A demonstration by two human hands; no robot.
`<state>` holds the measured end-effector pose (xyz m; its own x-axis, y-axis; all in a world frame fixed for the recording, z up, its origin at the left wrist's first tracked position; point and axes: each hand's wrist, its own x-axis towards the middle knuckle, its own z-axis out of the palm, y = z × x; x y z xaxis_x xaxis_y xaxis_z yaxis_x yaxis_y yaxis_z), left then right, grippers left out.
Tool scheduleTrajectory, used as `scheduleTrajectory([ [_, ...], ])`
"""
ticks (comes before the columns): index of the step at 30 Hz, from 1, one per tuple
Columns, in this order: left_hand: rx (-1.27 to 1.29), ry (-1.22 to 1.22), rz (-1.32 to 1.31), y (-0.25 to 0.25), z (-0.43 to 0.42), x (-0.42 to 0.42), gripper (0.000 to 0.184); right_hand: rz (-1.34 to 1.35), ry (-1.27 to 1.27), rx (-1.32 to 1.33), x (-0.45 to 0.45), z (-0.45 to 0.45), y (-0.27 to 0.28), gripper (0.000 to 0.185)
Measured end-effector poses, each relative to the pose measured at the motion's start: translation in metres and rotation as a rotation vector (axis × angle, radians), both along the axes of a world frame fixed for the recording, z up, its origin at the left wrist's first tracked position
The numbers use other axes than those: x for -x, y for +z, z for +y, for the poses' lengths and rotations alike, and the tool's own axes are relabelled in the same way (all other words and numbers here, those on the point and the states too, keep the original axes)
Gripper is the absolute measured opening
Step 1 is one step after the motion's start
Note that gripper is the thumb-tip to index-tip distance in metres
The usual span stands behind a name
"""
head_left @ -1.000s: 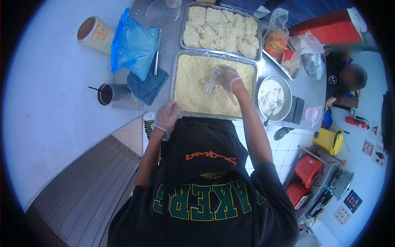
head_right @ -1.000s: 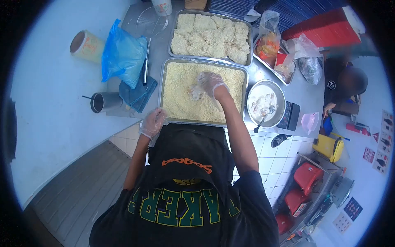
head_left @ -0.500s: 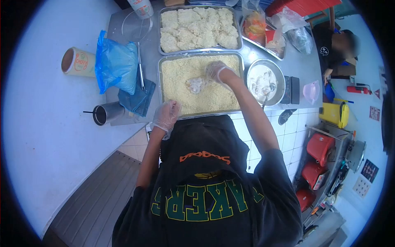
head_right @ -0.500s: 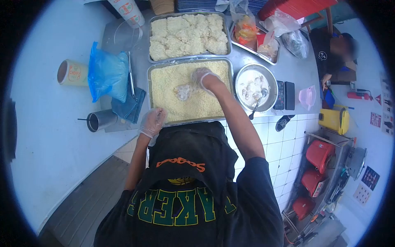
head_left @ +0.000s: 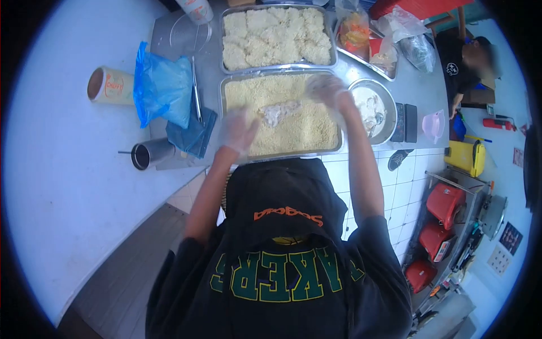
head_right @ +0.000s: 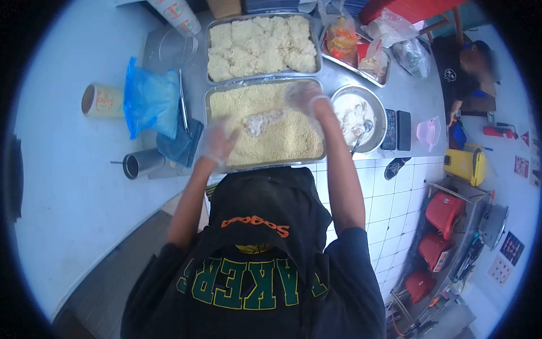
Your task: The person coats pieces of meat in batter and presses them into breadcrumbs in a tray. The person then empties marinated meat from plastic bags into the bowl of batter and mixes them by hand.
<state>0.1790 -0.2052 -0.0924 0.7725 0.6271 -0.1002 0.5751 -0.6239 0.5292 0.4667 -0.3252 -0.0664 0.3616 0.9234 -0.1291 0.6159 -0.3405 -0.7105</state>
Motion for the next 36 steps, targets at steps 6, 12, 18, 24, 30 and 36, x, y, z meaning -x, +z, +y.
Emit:
scheduleTrajectory([
  [6, -0.100, -0.262, -0.045, -0.028, 0.029, -0.117, 0.051, 0.036, -0.250, -0.083, -0.013, -0.053, 0.028, 0.020],
  [12, 0.183, -0.325, 0.239, -0.049, 0.016, -0.152, 0.054, 0.332, -0.509, -0.211, -0.027, -0.094, 0.028, 0.026],
  [18, 0.267, -0.488, 0.295, 0.010, -0.001, -0.184, 0.052, 0.227, -0.654, -0.192, -0.060, -0.131, 0.034, 0.027],
  [24, -0.159, -0.584, 0.328, -0.010, -0.056, -0.183, 0.036, 0.076, -0.632, -0.146, -0.059, -0.137, 0.033, 0.031],
  [30, 0.012, -0.770, 0.061, 0.013, 0.009, -0.104, 0.031, 0.379, -0.648, -0.273, -0.062, -0.155, -0.003, 0.029],
  [36, -0.170, -0.090, 0.018, -0.038, 0.010, -0.043, 0.029, 0.173, -0.682, -0.268, -0.066, -0.161, -0.027, 0.027],
])
